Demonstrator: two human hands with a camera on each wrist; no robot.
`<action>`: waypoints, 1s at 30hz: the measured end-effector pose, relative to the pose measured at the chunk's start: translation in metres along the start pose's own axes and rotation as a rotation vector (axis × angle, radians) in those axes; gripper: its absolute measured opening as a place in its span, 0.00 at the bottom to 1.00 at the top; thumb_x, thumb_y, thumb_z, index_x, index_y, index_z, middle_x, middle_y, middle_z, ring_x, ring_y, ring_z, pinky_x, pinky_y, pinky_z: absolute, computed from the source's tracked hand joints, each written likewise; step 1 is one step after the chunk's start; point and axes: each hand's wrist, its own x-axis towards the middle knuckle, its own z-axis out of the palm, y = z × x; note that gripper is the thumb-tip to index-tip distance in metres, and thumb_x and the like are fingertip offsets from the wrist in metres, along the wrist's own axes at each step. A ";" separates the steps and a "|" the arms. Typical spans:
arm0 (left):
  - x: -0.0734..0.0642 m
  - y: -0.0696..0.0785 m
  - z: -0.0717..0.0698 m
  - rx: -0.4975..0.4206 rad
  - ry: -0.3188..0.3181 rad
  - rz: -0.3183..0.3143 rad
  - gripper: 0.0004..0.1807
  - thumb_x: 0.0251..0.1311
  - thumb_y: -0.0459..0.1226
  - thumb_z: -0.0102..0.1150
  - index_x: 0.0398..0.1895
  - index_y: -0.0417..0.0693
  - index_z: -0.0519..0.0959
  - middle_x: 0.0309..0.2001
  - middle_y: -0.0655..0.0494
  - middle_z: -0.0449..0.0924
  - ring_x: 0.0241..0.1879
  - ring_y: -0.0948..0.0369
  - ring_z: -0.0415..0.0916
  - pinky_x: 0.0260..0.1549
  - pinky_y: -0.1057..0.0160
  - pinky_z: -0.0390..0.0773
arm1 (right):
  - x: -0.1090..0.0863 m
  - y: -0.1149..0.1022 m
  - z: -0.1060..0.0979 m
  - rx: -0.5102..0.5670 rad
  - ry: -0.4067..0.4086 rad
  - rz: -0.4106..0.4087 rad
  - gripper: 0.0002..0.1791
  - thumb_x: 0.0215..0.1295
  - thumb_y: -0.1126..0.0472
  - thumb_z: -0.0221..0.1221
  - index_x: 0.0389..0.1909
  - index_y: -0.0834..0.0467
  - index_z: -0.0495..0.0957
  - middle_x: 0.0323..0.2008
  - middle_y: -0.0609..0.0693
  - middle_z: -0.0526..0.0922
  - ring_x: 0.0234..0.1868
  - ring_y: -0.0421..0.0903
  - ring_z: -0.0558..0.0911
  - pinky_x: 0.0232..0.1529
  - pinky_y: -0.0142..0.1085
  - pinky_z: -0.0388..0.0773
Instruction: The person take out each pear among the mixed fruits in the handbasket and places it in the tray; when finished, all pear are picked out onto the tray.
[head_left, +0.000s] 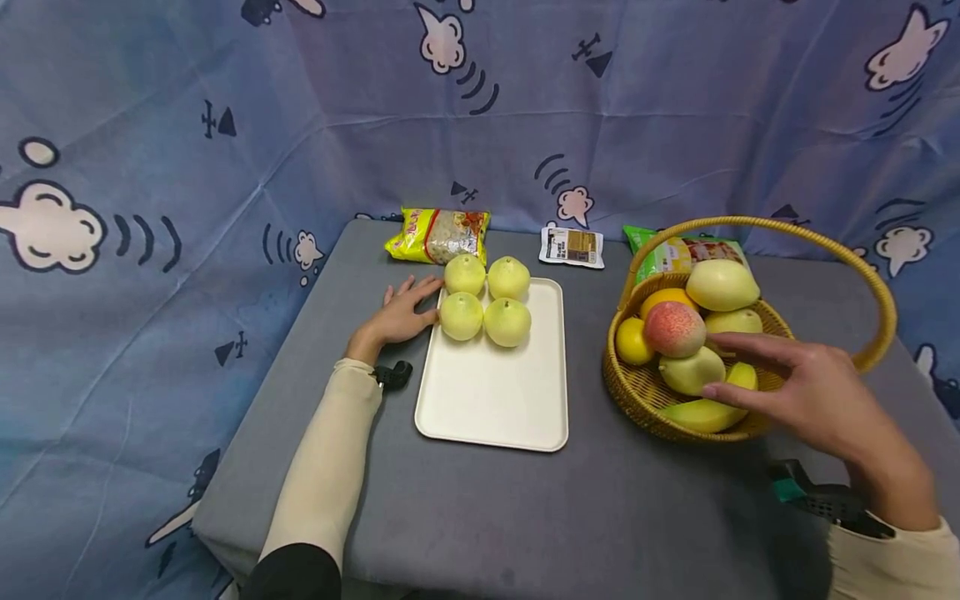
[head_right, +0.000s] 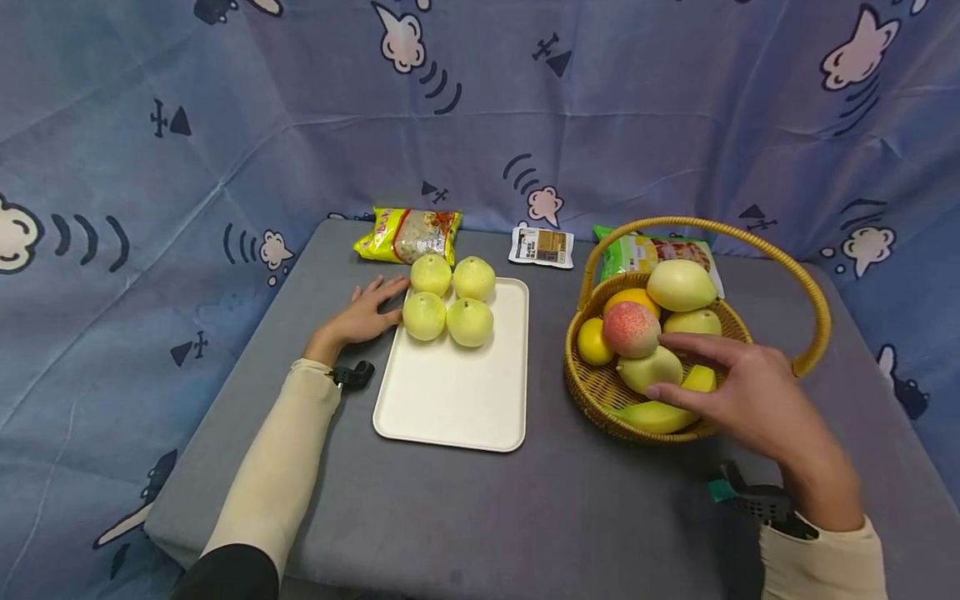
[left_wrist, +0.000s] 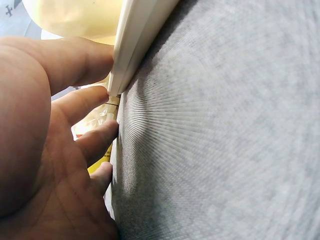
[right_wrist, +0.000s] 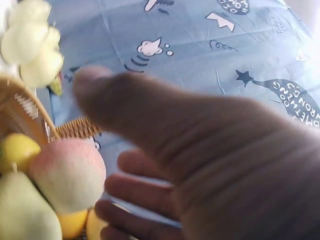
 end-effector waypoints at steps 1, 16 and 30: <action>0.000 0.000 0.000 0.003 0.001 0.000 0.38 0.82 0.46 0.53 0.91 0.54 0.56 0.91 0.50 0.47 0.91 0.45 0.29 0.85 0.38 0.19 | 0.002 0.001 -0.001 -0.050 -0.008 0.007 0.36 0.55 0.45 0.84 0.64 0.54 0.89 0.56 0.69 0.89 0.52 0.47 0.85 0.47 0.35 0.76; -0.001 0.004 -0.002 -0.004 -0.004 -0.012 0.38 0.82 0.45 0.54 0.91 0.54 0.56 0.91 0.50 0.47 0.91 0.44 0.28 0.85 0.38 0.18 | 0.035 0.024 0.017 -0.198 -0.238 -0.010 0.44 0.59 0.45 0.82 0.67 0.69 0.80 0.54 0.72 0.88 0.48 0.69 0.87 0.49 0.67 0.81; -0.002 0.004 -0.002 0.001 -0.003 -0.017 0.38 0.82 0.44 0.53 0.91 0.55 0.56 0.91 0.50 0.47 0.91 0.44 0.28 0.85 0.39 0.18 | 0.035 0.045 0.047 -0.099 -0.254 -0.002 0.49 0.57 0.47 0.83 0.71 0.69 0.74 0.52 0.69 0.87 0.45 0.61 0.84 0.44 0.53 0.80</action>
